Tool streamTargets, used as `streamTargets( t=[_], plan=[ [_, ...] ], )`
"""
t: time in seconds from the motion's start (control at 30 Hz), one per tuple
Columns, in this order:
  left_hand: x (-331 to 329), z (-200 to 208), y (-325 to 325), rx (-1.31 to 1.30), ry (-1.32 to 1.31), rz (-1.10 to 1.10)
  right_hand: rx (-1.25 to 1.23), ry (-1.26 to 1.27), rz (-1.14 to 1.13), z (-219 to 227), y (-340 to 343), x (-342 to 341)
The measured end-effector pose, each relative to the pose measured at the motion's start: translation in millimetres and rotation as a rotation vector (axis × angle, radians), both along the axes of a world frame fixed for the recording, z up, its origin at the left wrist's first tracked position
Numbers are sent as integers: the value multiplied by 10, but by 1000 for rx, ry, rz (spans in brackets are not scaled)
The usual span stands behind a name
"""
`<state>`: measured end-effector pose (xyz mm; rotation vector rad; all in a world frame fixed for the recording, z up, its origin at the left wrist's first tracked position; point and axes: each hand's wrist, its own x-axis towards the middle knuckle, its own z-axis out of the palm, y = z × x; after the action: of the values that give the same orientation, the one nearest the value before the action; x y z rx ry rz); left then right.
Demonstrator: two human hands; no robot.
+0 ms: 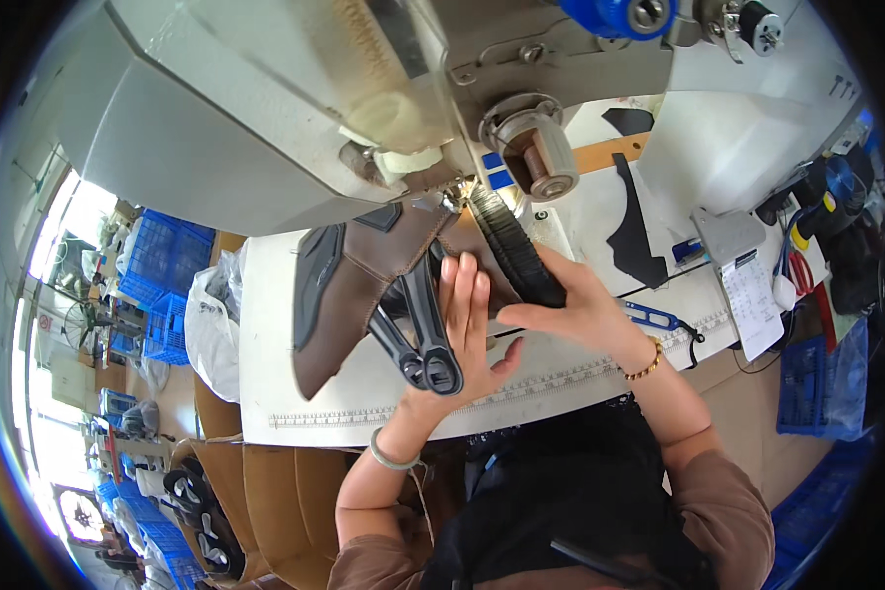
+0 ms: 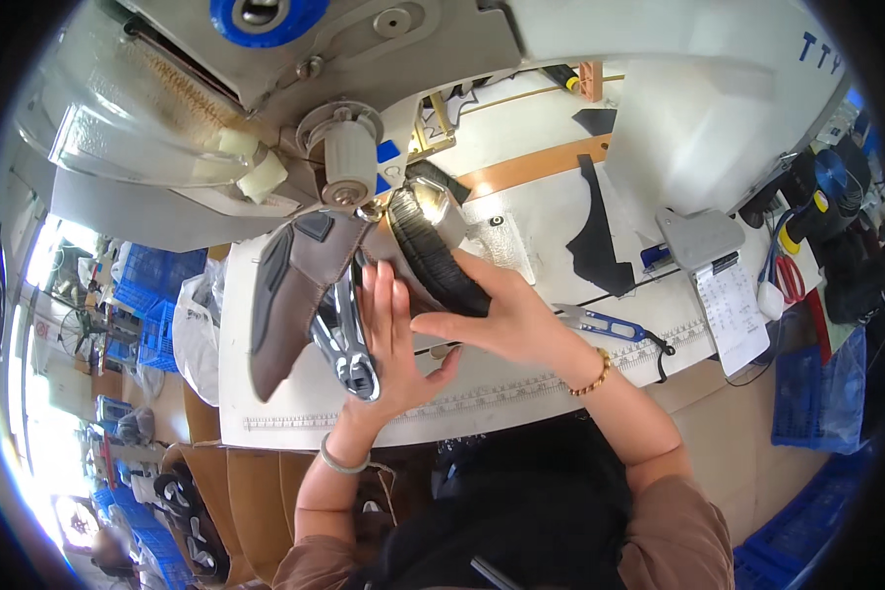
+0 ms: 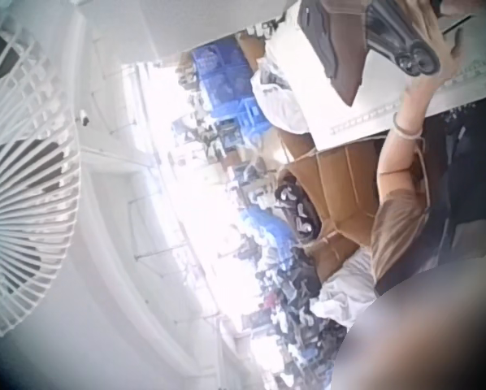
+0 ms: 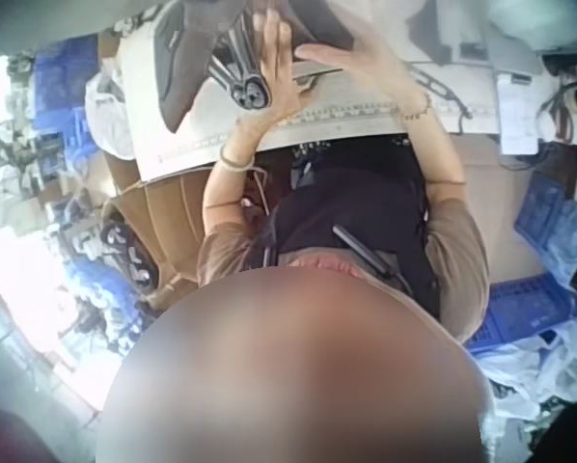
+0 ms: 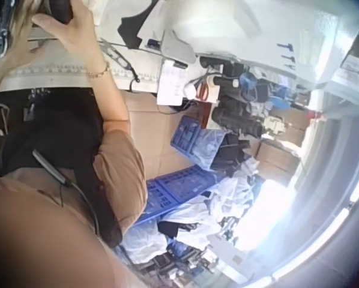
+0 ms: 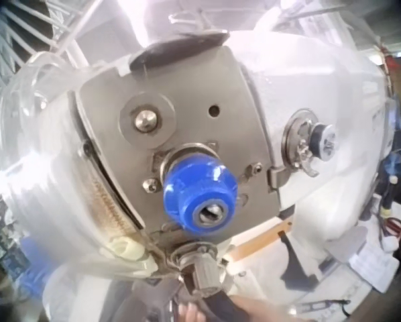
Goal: The person stitches shoe upper components together using a sewing machine, then trims loose threads from the material with snips.
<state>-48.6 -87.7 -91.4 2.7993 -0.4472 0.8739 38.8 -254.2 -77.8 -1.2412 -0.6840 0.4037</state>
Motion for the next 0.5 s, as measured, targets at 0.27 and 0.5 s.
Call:
streamTargets(
  t=[0.27, 0.5],
  plan=[
    [126, 31, 274, 169, -244, -88, 86, 139, -83, -25, 169, -297],
    [14, 540, 294, 289, -78, -216, 165, 296, -108, 37, 223, -416]
  ],
)
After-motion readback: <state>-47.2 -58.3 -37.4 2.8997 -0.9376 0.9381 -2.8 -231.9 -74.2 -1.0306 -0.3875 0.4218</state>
